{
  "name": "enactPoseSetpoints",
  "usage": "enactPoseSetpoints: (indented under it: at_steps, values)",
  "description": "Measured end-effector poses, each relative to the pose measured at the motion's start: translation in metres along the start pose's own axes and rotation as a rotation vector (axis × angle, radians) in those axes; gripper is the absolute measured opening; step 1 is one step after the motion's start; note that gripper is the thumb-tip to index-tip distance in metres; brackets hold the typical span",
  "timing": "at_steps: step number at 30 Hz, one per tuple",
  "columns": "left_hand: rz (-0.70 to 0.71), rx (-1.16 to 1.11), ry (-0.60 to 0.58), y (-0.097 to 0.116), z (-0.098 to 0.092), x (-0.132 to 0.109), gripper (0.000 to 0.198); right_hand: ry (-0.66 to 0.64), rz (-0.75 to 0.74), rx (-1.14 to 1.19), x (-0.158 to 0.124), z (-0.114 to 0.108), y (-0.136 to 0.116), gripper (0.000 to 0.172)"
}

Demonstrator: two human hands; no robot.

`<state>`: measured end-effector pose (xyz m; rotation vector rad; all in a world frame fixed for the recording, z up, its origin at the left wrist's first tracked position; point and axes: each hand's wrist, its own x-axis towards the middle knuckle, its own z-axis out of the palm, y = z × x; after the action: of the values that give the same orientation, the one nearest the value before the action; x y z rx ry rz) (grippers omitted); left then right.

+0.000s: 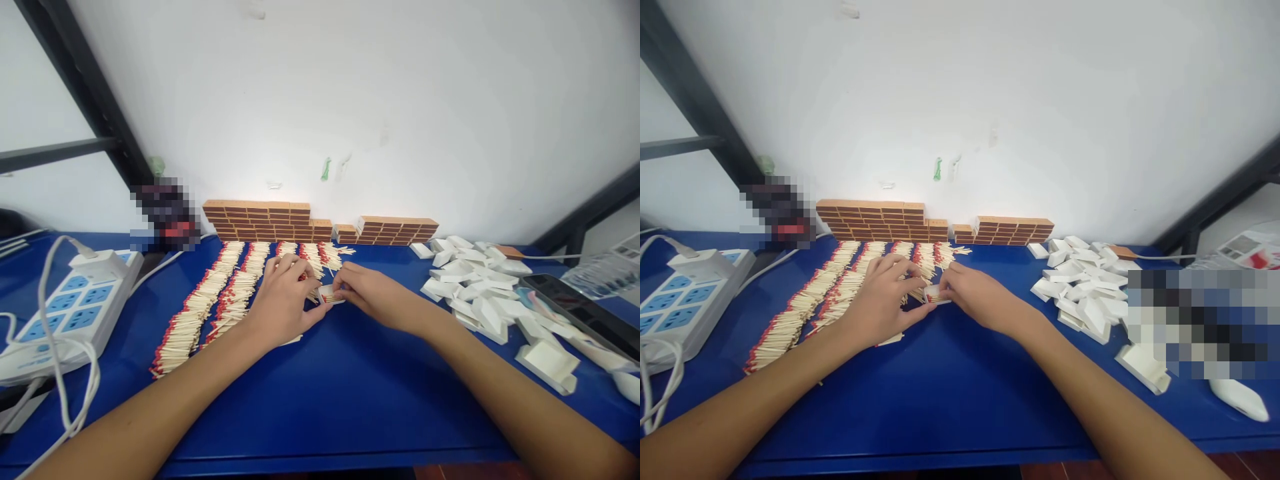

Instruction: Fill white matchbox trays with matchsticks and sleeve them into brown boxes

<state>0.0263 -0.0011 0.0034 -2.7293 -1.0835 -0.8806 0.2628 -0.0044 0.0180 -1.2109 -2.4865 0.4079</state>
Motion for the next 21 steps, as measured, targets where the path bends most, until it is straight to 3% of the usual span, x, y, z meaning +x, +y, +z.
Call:
enactPoseSetpoints:
  at_steps: [3, 7, 11, 16, 21]
  values:
    - [0.004, 0.004, -0.001, 0.0, 0.001, 0.0, 0.023, 0.1, 0.011, 0.03, 0.004, -0.004, 0.019, 0.017]
    - [0.016, -0.003, 0.006, 0.001, 0.003, -0.001, 0.022, 0.341, 0.124, -0.075, 0.014, -0.011, 0.071, 0.02]
    - [0.022, -0.01, 0.005, 0.002, 0.003, -0.001, 0.022, 0.302, 0.116, -0.106, 0.024, -0.004, 0.108, 0.028]
    - [0.015, -0.004, 0.004, 0.003, 0.002, -0.001, 0.022, 0.3, 0.107, -0.147, 0.029, 0.007, 0.115, 0.021]
    - [0.015, -0.005, 0.001, 0.002, 0.001, -0.001, 0.023, 0.281, 0.169, -0.146, 0.026, 0.0, 0.112, 0.013]
